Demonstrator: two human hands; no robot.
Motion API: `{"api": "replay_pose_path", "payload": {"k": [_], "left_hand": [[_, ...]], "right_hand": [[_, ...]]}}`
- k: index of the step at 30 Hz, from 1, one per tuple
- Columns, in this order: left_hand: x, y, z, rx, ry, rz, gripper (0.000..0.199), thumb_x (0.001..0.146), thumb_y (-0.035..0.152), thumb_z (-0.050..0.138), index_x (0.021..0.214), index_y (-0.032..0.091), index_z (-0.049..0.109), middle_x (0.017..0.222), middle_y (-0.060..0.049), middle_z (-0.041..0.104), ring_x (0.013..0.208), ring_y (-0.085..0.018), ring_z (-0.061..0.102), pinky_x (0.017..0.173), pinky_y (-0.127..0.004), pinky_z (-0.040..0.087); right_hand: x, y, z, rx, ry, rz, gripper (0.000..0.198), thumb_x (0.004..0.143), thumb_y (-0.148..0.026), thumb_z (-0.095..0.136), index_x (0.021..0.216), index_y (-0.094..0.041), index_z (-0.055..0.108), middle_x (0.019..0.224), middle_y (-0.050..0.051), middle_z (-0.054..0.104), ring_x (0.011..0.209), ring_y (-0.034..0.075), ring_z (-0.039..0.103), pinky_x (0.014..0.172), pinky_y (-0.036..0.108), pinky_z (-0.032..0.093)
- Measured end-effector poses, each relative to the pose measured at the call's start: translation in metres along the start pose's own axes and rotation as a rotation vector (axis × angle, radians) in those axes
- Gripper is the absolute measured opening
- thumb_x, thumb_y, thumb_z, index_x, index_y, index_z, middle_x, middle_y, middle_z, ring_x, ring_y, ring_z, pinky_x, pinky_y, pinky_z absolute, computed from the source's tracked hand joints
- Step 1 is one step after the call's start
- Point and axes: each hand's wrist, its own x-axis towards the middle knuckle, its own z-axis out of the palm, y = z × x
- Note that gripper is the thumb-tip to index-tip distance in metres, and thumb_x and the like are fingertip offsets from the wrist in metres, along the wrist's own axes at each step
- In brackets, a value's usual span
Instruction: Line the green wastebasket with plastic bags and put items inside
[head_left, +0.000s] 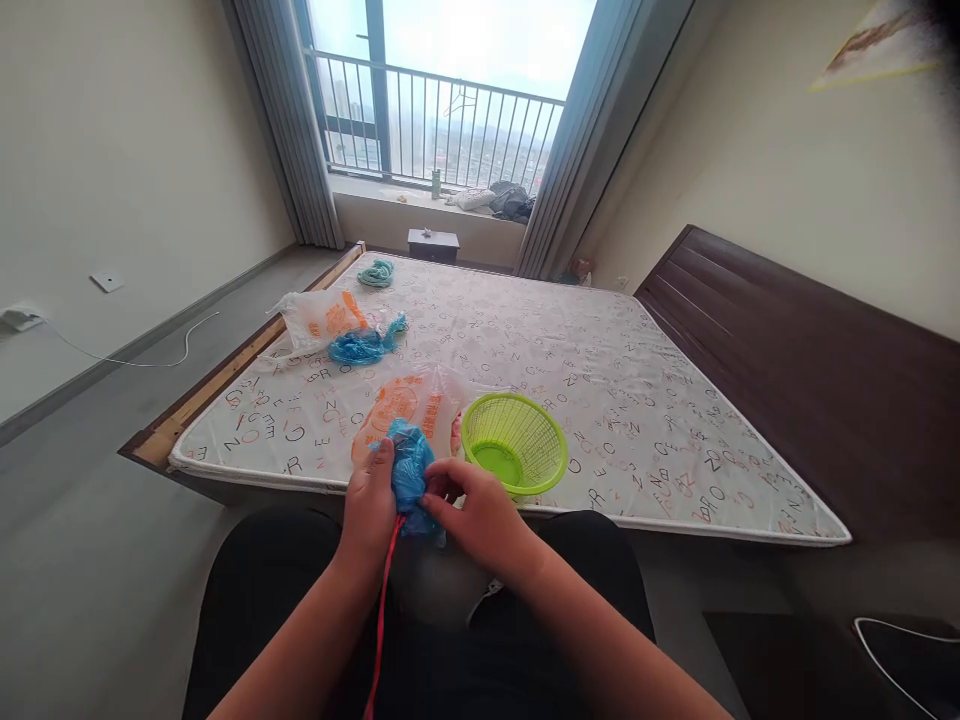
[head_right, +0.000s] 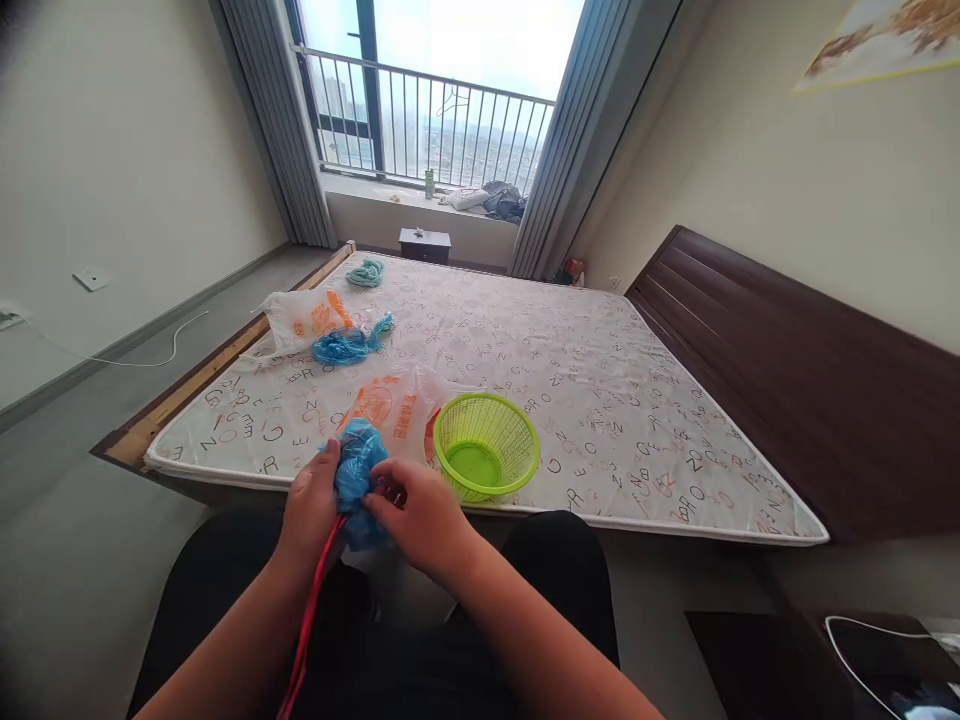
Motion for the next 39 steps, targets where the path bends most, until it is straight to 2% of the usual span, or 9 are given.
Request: {"api": "replay_pose_path", "payload": {"k": [4, 11, 13, 18, 20, 23, 28, 34, 39], "left_hand": [[-0.011, -0.014, 0.006, -0.028, -0.058, -0.124, 0.059, 0.079, 0.075, 0.061, 0.085, 0.018, 0.074, 0.075, -0.006, 0.072, 0.064, -0.018, 0.066, 0.06, -0.029, 0.054], [-0.023, -0.025, 0.017, 0.037, -0.193, -0.105, 0.07, 0.086, 0.08, 0.044, 0.093, 0.017, 0.073, 0.087, -0.009, 0.073, 0.087, -0.023, 0.069, 0.083, -0.034, 0.053], [-0.021, -0.028, 0.018, 0.107, -0.189, -0.02, 0.067, 0.087, 0.078, 0.044, 0.098, 0.018, 0.071, 0.091, -0.009, 0.072, 0.091, -0.023, 0.067, 0.085, -0.033, 0.052], [-0.026, -0.029, 0.013, 0.283, -0.009, 0.333, 0.035, 0.091, 0.057, 0.059, 0.103, 0.024, 0.062, 0.095, -0.005, 0.064, 0.088, -0.02, 0.062, 0.081, -0.031, 0.049], [-0.033, -0.025, 0.012, 0.351, -0.055, 0.454, 0.025, 0.093, 0.049, 0.059, 0.098, 0.024, 0.062, 0.09, -0.004, 0.063, 0.084, -0.019, 0.06, 0.079, -0.031, 0.048], [-0.042, -0.019, 0.015, 0.452, -0.247, 0.558, 0.022, 0.092, 0.044, 0.061, 0.089, 0.023, 0.065, 0.085, -0.005, 0.064, 0.08, -0.02, 0.06, 0.077, -0.032, 0.048], [-0.045, -0.015, 0.023, 0.484, -0.323, 0.475, 0.024, 0.086, 0.043, 0.07, 0.098, 0.022, 0.071, 0.094, -0.005, 0.071, 0.088, -0.021, 0.065, 0.084, -0.033, 0.05], [-0.039, -0.021, 0.021, 0.396, -0.327, 0.278, 0.024, 0.089, 0.043, 0.067, 0.087, 0.02, 0.072, 0.081, -0.002, 0.071, 0.076, -0.017, 0.064, 0.073, -0.027, 0.05], [-0.04, -0.026, 0.02, 0.348, -0.233, 0.301, 0.025, 0.089, 0.043, 0.066, 0.091, 0.019, 0.072, 0.085, -0.002, 0.071, 0.08, -0.017, 0.065, 0.074, -0.027, 0.05]], "right_hand": [[-0.009, 0.013, 0.001, 0.101, 0.012, 0.127, 0.006, 0.084, -0.022, 0.067, 0.089, -0.021, 0.068, 0.077, -0.002, 0.066, 0.069, 0.012, 0.061, 0.065, 0.024, 0.049], [-0.032, 0.023, 0.011, 0.183, -0.034, 0.18, 0.007, 0.086, -0.024, 0.065, 0.09, -0.019, 0.067, 0.077, -0.002, 0.064, 0.068, 0.012, 0.058, 0.065, 0.024, 0.049], [-0.034, 0.028, 0.011, 0.198, 0.019, 0.189, 0.009, 0.087, -0.027, 0.064, 0.09, -0.019, 0.066, 0.079, -0.001, 0.065, 0.07, 0.013, 0.059, 0.067, 0.025, 0.049], [-0.035, 0.032, 0.0, 0.203, 0.313, 0.229, 0.018, 0.089, -0.036, 0.066, 0.093, -0.019, 0.065, 0.081, 0.001, 0.065, 0.072, 0.014, 0.059, 0.068, 0.027, 0.048], [-0.035, 0.028, -0.004, 0.19, 0.389, 0.223, 0.019, 0.088, -0.038, 0.067, 0.091, -0.02, 0.065, 0.081, 0.001, 0.066, 0.073, 0.015, 0.06, 0.07, 0.028, 0.049], [-0.038, 0.019, -0.007, 0.192, 0.456, 0.212, 0.017, 0.086, -0.037, 0.069, 0.089, -0.02, 0.066, 0.079, 0.0, 0.066, 0.073, 0.015, 0.061, 0.071, 0.028, 0.051], [-0.041, 0.01, -0.011, 0.357, 0.454, 0.243, 0.02, 0.083, -0.038, 0.073, 0.089, -0.02, 0.064, 0.081, 0.0, 0.066, 0.07, 0.013, 0.061, 0.066, 0.027, 0.051], [-0.036, 0.018, -0.012, 0.686, 0.486, 0.298, 0.027, 0.083, -0.042, 0.074, 0.092, -0.021, 0.059, 0.078, -0.003, 0.062, 0.061, 0.01, 0.055, 0.058, 0.023, 0.048], [-0.036, 0.022, -0.006, 0.728, 0.523, 0.334, 0.026, 0.086, -0.041, 0.069, 0.093, -0.022, 0.053, 0.081, -0.002, 0.059, 0.069, 0.013, 0.057, 0.059, 0.025, 0.049]]}}
